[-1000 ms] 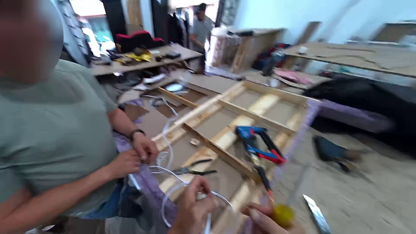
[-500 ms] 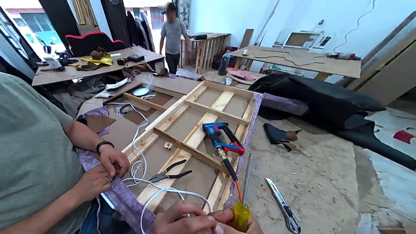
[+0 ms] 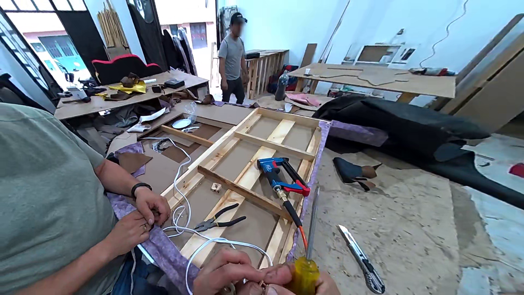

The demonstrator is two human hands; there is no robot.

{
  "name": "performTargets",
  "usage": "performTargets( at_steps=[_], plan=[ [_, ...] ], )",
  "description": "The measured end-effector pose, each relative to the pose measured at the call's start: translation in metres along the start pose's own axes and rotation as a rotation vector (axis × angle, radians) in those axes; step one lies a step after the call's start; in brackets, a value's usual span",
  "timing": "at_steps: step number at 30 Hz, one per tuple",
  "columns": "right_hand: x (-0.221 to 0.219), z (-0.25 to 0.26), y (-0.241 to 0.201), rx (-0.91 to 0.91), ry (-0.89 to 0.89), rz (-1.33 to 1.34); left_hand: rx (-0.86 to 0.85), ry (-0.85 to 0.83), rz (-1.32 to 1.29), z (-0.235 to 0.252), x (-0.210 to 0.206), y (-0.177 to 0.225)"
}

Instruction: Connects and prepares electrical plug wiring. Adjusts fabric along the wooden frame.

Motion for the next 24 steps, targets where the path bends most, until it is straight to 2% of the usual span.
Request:
performTargets(
  at_steps=[5, 8, 13, 17, 21, 24],
  plan=[
    [-0.002, -0.001, -0.012, 0.042, -0.059, -0.054, -0.001, -0.016, -0.084, 0.002, -0.004, 0.003],
    [-0.003, -0.001, -0.013, -0.034, -0.109, -0.026, -0.01, -0.041, -0.149, 0.002, -0.009, 0.004],
    [-0.001, -0.005, -0.006, -0.143, -0.027, 0.089, -0.021, -0.069, -0.163, 0.005, -0.013, 0.007],
    [0.001, -0.01, -0.023, 0.014, 0.08, -0.118, 0.05, 0.05, -0.044, 0.003, -0.009, 0.006],
    [-0.012, -0.013, -0.04, 0.211, 0.031, -0.42, 0.157, 0.207, -0.159, -0.004, -0.005, -0.002],
    [-0.014, -0.01, -0.038, 0.168, 0.015, -0.447, 0.134, 0.224, -0.157, -0.005, 0.002, -0.004]
  ],
)
Point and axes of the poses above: each hand's wrist, its own z-axis towards the middle knuckle, its own x-axis out of the back of the hand, y = z × x, the point moved 10 cm from there along z, towards the middle knuckle, and after that the axes turned 10 degrees about -y, right-handed, at the moved point
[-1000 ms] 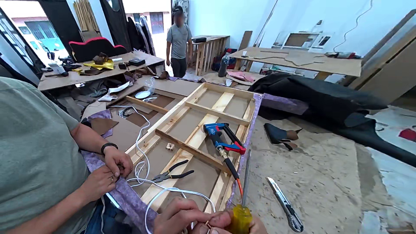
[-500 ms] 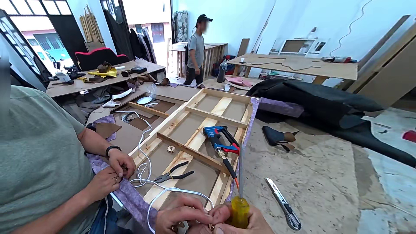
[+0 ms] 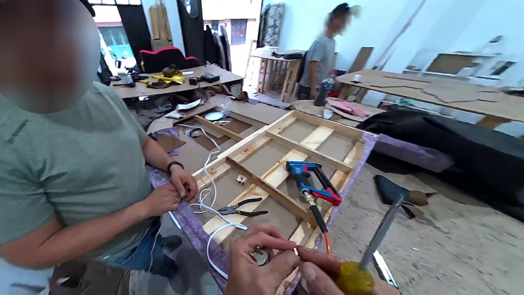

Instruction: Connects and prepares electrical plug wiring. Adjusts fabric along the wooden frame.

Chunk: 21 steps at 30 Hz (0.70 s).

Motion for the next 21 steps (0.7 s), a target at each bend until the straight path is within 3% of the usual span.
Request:
performTargets(
  at_steps=[5, 8, 11, 15, 19, 21],
  plan=[
    [0.004, 0.005, 0.026, -0.267, -0.006, 0.272, -0.133, -0.077, 0.194, 0.001, -0.002, 0.012],
    [0.006, 0.006, 0.044, -0.32, 0.0, 0.447, -0.144, -0.188, 0.255, 0.008, -0.01, 0.014],
    [0.003, 0.01, 0.06, -0.325, -0.034, 0.552, -0.004, -0.327, 0.156, 0.008, -0.011, 0.001],
    [0.012, 0.002, 0.076, -0.362, 0.038, 0.688, 0.29, -0.391, -0.289, 0.007, -0.016, -0.045],
    [0.001, -0.005, 0.091, -0.388, 0.017, 0.798, 0.383, -0.387, -0.08, 0.004, 0.0, -0.059],
    [0.002, -0.008, 0.096, -0.378, 0.048, 0.854, 0.377, -0.388, -0.129, 0.002, 0.002, -0.065]
  ],
)
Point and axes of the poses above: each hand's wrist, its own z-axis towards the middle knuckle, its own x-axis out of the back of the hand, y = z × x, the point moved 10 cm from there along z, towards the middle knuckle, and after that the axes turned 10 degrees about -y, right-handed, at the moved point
